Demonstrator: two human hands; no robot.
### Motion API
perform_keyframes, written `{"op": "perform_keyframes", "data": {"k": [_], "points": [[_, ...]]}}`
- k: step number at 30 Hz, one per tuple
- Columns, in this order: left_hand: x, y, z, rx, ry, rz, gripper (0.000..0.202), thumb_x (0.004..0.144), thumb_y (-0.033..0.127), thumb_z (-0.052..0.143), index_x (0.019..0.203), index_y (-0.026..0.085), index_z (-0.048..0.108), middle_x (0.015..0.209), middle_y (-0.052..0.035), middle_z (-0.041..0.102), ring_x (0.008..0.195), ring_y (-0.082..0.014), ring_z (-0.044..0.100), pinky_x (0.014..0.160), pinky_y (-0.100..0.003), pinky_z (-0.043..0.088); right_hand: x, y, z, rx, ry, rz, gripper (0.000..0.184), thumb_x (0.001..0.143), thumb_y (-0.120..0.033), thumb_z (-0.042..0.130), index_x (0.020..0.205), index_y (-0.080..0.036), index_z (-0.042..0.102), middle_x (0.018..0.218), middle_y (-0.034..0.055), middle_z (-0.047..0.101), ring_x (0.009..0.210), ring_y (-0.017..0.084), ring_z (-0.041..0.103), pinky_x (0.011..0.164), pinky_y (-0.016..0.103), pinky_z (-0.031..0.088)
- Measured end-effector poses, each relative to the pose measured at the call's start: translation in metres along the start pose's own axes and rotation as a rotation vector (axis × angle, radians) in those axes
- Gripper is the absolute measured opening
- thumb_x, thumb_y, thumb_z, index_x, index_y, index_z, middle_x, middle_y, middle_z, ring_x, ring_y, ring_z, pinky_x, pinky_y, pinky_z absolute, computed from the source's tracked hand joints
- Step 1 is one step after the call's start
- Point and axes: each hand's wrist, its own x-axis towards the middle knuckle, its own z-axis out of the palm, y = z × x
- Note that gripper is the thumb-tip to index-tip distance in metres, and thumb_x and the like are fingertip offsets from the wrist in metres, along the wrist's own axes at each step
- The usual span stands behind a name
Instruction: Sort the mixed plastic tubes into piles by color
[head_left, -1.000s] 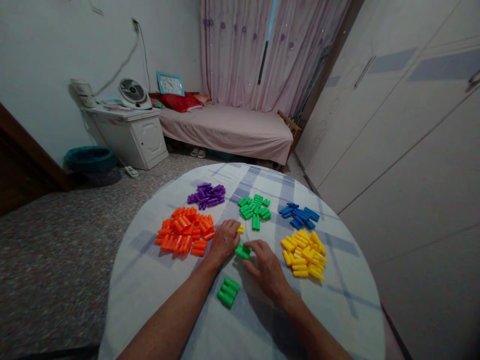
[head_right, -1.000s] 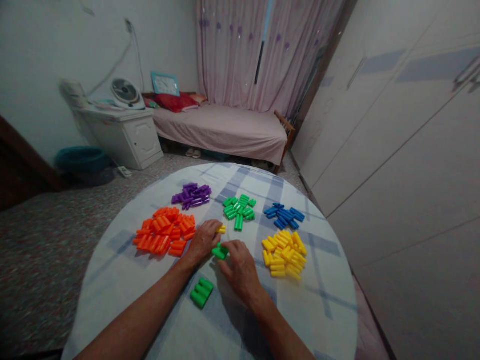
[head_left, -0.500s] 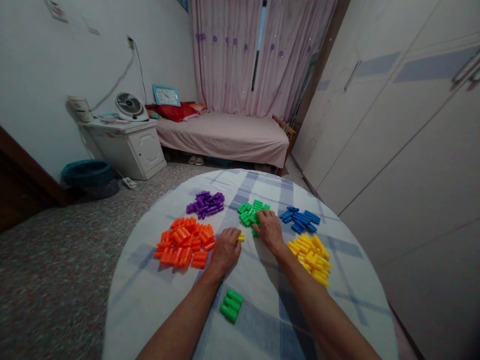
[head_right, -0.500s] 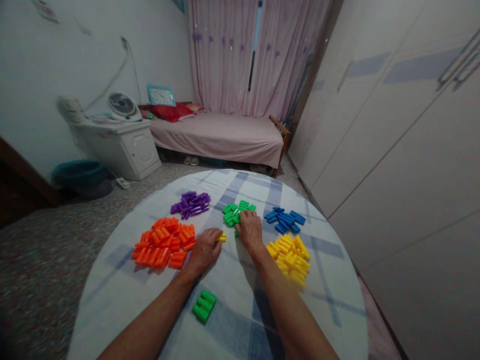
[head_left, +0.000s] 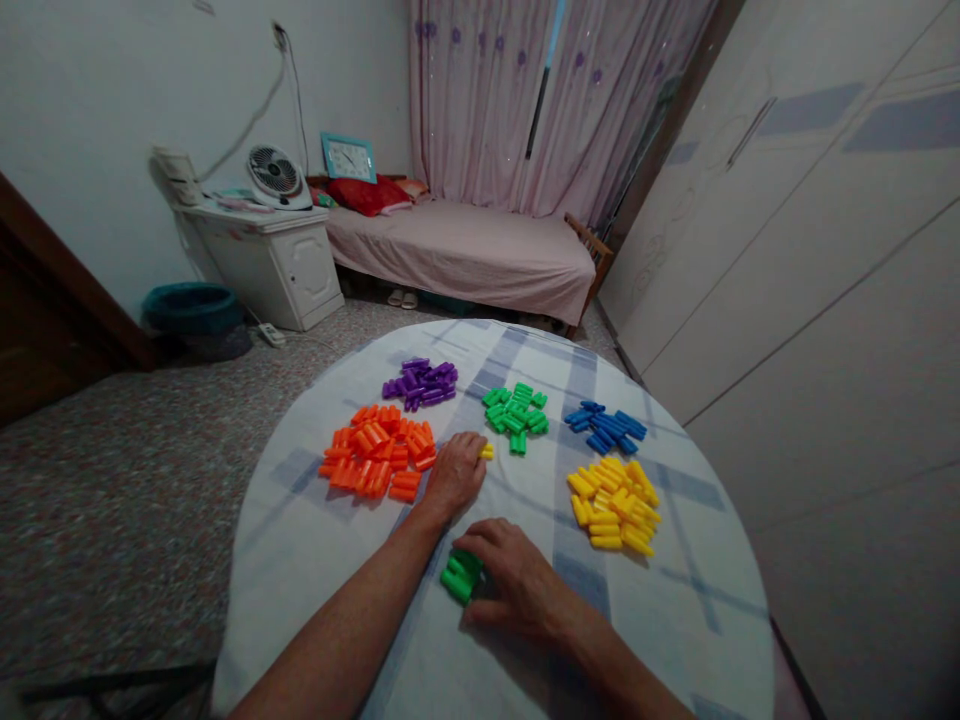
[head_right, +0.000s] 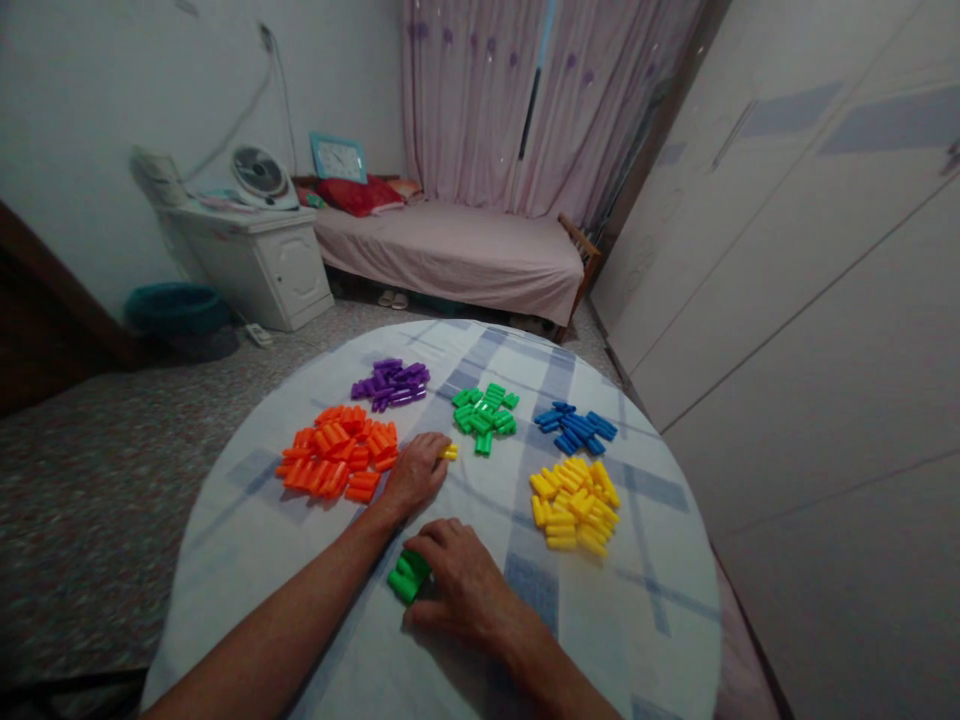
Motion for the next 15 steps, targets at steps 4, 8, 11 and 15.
{"op": "perform_keyframes", "data": {"k": [4,8,11,15], "points": [[0.000,0.000,-0.001,-0.005,0.008,0.010,0.029,0.078,0.013,0.049,0.106,0.020,0.054,0.108,-0.0067,0.059,0.104,-0.0211,0.051,0.091,-0.036,0.041,0.004,-0.002,0.013,-0.082,0.054,0.017,0.056,0.067,-0.021,0.069,0.120,-0.024,0.053,0.113,0.0063,0.057,0.101,0.022,0.050,0.087,0.035,0.040],[0.000,0.000,-0.001,-0.011,0.014,0.002,0.030,0.078,0.013,0.048,0.106,0.020,0.054,0.108,-0.0067,0.059,0.104,-0.0209,0.051,0.092,-0.037,0.041,0.003,0.002,0.014,-0.070,0.115,0.003,0.050,0.069,-0.015,0.061,0.118,-0.024,0.053,0.110,0.0052,0.057,0.099,0.020,0.050,0.087,0.032,0.041],[0.000,-0.001,0.000,-0.011,0.007,0.000,0.030,0.078,0.012,0.048,0.106,0.020,0.054,0.108,-0.0064,0.059,0.105,-0.0207,0.051,0.091,-0.036,0.042,0.008,0.016,-0.001,-0.078,0.248,0.040,0.043,0.073,-0.017,0.061,0.115,-0.023,0.054,0.110,0.0063,0.057,0.100,0.020,0.051,0.088,0.033,0.041],[0.000,-0.001,0.001,-0.014,0.018,0.014,0.026,0.079,0.014,0.048,0.104,0.020,0.054,0.105,-0.0065,0.059,0.103,-0.0208,0.052,0.089,-0.036,0.042,0.035,0.050,-0.037,-0.197,0.506,0.142,0.036,0.079,-0.021,0.059,0.114,-0.021,0.053,0.110,0.0085,0.058,0.104,0.022,0.050,0.092,0.036,0.040]]}}
